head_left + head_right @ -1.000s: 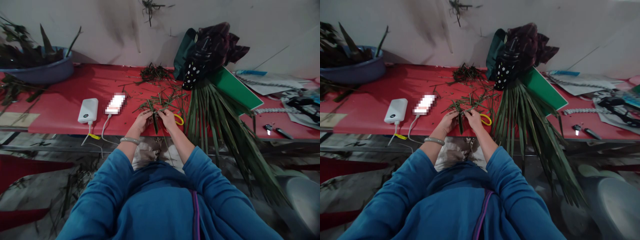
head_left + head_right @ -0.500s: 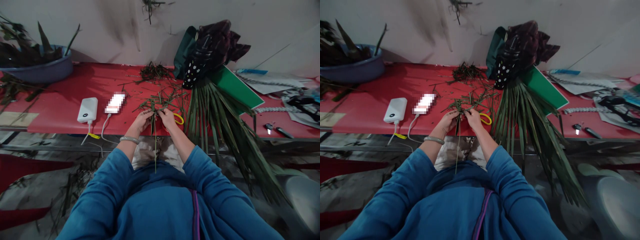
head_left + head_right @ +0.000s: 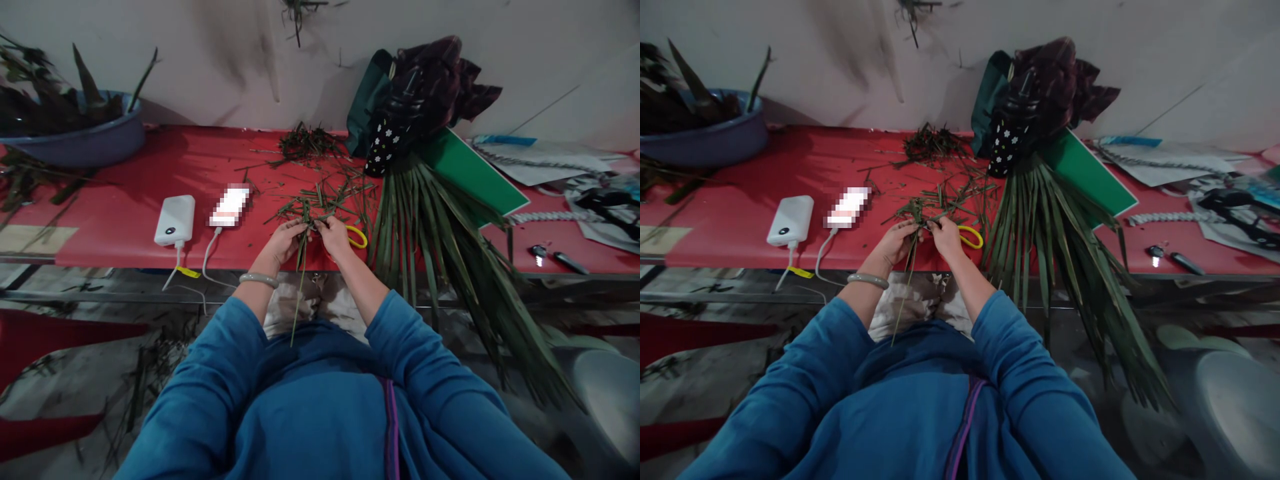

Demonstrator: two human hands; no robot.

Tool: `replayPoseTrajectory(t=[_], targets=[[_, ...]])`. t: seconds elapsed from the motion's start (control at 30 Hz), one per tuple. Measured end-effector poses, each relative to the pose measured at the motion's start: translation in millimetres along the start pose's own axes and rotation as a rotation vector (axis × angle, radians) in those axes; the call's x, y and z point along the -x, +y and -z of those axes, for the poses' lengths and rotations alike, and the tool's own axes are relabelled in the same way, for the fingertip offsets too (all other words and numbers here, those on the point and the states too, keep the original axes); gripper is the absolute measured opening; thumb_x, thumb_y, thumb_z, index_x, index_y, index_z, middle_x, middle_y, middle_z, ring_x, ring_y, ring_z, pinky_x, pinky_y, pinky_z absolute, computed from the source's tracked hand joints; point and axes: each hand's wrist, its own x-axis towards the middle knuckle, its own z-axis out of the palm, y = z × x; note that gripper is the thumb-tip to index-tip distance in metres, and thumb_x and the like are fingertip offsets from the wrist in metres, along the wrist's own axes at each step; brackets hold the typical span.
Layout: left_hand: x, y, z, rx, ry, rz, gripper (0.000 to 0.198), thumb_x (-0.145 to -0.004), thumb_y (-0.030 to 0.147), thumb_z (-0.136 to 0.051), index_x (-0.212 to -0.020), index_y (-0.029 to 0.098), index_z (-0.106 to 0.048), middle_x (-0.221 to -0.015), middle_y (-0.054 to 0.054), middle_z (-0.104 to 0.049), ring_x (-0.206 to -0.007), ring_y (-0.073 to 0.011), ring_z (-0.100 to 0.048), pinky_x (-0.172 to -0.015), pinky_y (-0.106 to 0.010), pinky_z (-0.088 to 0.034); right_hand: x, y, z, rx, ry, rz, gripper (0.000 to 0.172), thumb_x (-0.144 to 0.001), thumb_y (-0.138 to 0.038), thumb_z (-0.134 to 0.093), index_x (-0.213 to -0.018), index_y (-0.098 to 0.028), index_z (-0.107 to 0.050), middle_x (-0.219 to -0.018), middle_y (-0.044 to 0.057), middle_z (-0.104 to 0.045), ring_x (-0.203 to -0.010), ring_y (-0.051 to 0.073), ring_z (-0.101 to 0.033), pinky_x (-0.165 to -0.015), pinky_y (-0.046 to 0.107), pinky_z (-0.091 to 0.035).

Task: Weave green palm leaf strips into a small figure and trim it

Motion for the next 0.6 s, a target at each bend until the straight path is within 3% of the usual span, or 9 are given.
replayPoseTrajectory(t=[0.33, 0.53, 0.6], targets=[[-3.6, -4.9, 1.1, 0.052, 0.046, -0.036, 0.018, -0.059, 0.016, -0.067, -0.074, 0.013, -0.058, -0.065, 0.0, -0.061, -0.054, -0.0085, -0.057, -0.057, -0.023, -0.048, 1.7, -4.7, 1.6, -0.039, -0.011, -0.016, 0.018, -0.071, -0.035, -0.051, -0.071, -0.018, -0.055, -0.068, 0.0, -0.06, -0.065, 0.014, -0.054, -0.065, 0.028, -0.043], [-3.0, -5.8, -3.7, -0.005, 0.162, -0.067, 0.024, -0.056, 0.023, -0.07, -0.074, 0.015, -0.057, -0.062, 0.003, -0.058, -0.052, -0.007, -0.055, -0.055, -0.021, -0.045, 2.0, -6.3, 3.1, -0.121, 0.196, -0.015, 0.025, -0.071, -0.039, -0.053, -0.085, -0.018, -0.05, -0.076, 0.001, -0.059, -0.07, 0.014, -0.055, -0.068, 0.029, -0.045], [-4.0, -8.3, -5.4, -0.052, 0.207, -0.108, 0.024, -0.055, 0.023, -0.071, -0.074, 0.016, -0.057, -0.062, 0.004, -0.058, -0.054, -0.0059, -0.054, -0.056, -0.02, -0.043, 4.5, -10.2, 3.8, -0.127, 0.201, 0.037, 0.025, -0.071, -0.037, -0.054, -0.086, -0.018, -0.049, -0.078, 0.001, -0.058, -0.072, 0.014, -0.055, -0.07, 0.029, -0.045]])
